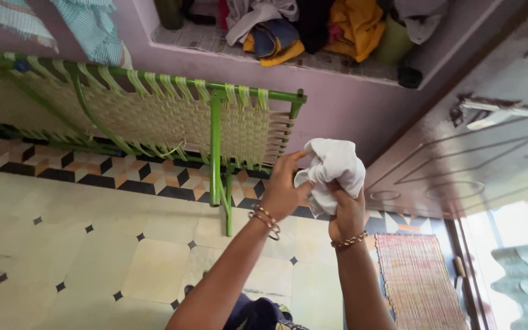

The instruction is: The person folds a floral-patterned blanket by hand and then places it on a shelf alongside various bottles and a toy car.

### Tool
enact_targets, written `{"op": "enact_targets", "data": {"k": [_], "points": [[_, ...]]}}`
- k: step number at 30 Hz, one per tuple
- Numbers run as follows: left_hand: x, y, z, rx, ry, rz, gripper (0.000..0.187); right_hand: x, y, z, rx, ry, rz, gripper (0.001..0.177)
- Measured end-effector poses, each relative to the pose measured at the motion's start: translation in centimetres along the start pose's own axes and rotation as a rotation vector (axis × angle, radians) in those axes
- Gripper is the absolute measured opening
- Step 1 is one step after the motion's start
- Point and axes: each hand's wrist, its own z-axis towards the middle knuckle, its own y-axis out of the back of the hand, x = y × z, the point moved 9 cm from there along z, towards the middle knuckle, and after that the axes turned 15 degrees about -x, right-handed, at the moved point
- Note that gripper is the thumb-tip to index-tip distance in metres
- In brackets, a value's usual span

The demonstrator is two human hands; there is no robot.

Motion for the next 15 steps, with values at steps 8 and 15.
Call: {"op": "enact_targets", "data": {"k": [8,15], "points": [[8.7,6.6,11.0,-0.261,0.215,0.062,0.059,-1.9,-7.4,9.4,0.074,-0.022,-0.024,0.049],[14.5,7.0,23.8,-0.372,0.269,0.005,0.046,-3.5,-11.8,20.7,0.093,0.064,-0.055,0.054]]}}
